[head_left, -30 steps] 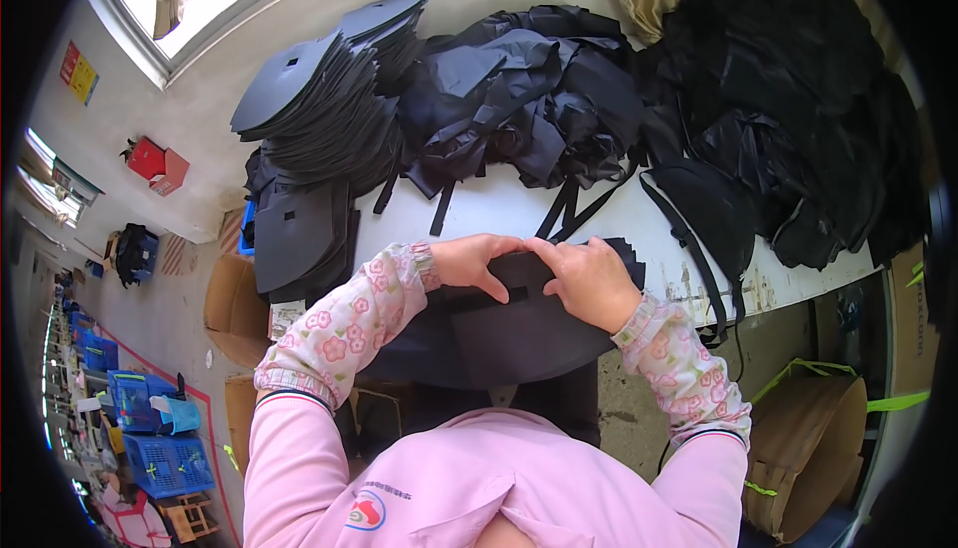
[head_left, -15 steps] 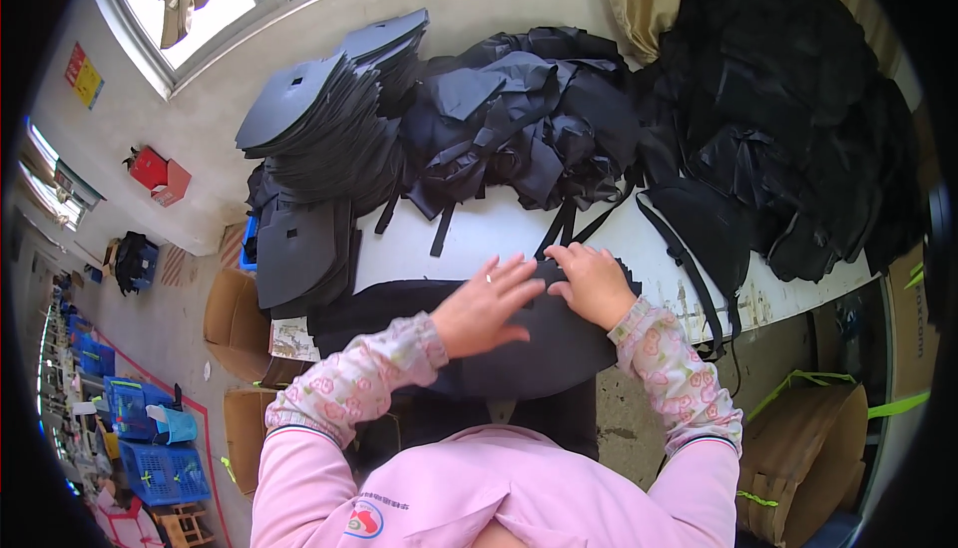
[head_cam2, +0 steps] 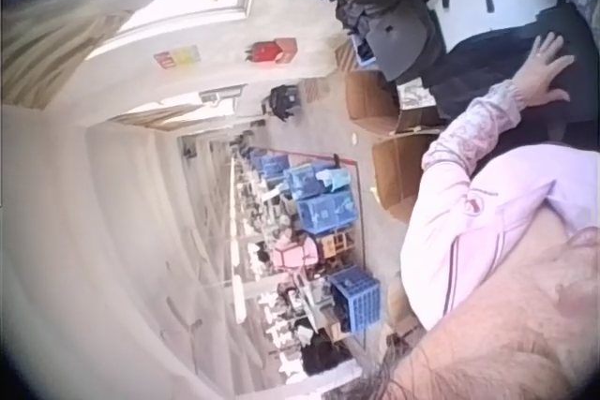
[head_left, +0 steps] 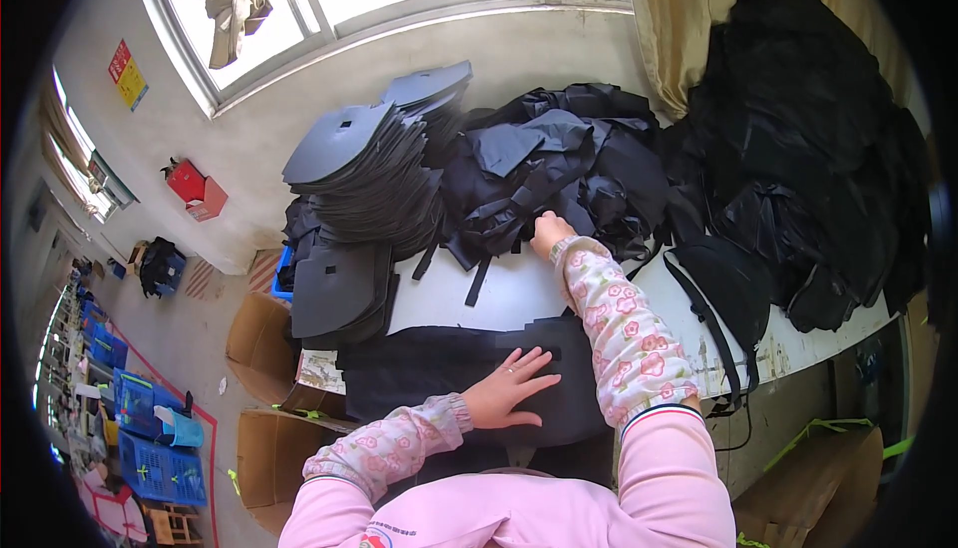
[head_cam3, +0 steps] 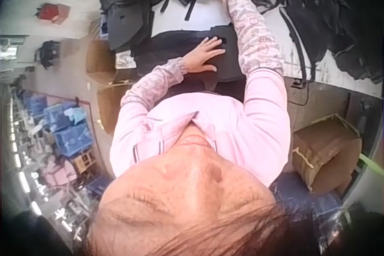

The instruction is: Inspecting, folding, and stacking black fabric panels with foam inserts in a manufacturing facility.

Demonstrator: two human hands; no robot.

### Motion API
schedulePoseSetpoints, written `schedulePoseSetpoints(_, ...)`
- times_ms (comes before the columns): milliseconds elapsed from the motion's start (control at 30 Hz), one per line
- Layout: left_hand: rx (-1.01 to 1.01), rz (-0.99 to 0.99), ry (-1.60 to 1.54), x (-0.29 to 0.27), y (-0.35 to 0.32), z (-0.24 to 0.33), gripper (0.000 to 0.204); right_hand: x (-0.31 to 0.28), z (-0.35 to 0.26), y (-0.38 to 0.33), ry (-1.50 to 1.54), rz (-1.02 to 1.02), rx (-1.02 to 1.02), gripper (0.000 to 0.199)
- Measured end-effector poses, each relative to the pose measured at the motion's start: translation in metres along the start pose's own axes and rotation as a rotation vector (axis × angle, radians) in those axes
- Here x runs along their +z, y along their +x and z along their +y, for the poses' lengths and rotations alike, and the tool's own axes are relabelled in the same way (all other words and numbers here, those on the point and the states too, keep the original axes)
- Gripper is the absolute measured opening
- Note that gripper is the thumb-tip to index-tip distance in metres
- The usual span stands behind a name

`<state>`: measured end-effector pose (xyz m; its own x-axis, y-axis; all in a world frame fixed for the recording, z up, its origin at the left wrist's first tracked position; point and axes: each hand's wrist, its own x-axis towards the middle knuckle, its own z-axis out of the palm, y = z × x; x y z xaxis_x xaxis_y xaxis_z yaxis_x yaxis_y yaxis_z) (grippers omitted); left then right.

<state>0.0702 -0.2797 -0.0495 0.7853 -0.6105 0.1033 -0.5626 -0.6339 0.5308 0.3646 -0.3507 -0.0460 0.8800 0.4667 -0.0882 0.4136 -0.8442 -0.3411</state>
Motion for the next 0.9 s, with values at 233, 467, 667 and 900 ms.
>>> schedulePoseSetpoints(233, -0.466, 0.707, -0.123, -0.063, -0.024, -0.061, 0.064, -0.022, -0.026, -0.08, 0.625, -0.041, -0.639, 0.024)
schedulePoseSetpoints(467, -0.622, 0.656, -0.133, -0.085, 0.009, -0.132, 0.048, -0.066, -0.031, -0.174, 0.746, -0.25, -0.829, 0.027)
schedulePoseSetpoints(667, -0.59, 0.75, -0.263, -0.08, 0.012, -0.156, 0.01, -0.054, 0.065, -0.119, 0.834, 0.106, -0.43, 0.03)
schedulePoseSetpoints(900, -0.62, 0.611, -0.203, -0.09, -0.002, -0.155, 0.029, -0.125, 0.047, -0.077, 0.988, 0.701, -0.368, 0.041)
